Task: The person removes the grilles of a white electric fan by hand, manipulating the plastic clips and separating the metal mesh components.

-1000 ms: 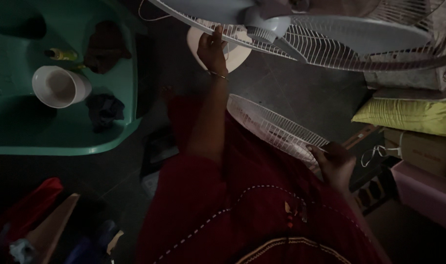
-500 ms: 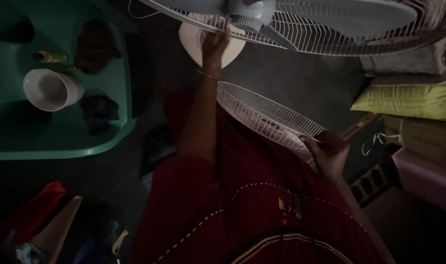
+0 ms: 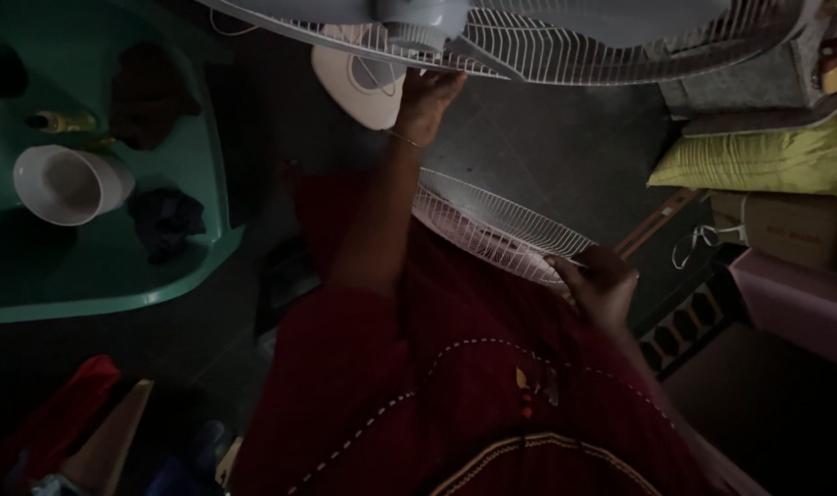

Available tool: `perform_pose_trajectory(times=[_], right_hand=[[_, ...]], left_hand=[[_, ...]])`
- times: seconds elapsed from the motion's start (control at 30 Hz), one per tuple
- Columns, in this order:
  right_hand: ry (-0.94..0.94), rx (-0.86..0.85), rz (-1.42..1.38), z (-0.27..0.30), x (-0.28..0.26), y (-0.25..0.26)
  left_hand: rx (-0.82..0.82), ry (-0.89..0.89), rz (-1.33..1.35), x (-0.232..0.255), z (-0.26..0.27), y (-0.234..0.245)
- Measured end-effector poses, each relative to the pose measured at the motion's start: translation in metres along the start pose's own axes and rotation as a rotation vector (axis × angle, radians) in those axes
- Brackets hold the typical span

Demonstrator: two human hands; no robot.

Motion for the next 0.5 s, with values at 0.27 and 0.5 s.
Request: perform_pose_trajectory(times=[0.27,0.5], right_hand=[[0.045,0.006,-0.076,0.0,0.0,0.005],[0.051,-0.007,0.01,0.005,0.011,0.009]], left_hand=[[0.112,0.112,0.018,0.0,0.007,-0.057],[0.155,0.07,-0.1,-0.015,0.008,-0.064]])
Point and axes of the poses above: each hand's wrist, its own z-axis away from the middle knuckle, its own y-axis out of the back of the hand, x = y × z, the point moved 3 cm from there along -z, towards the middle knuckle, and after that the axes turned 8 degrees about z, right-handed, at the moved point
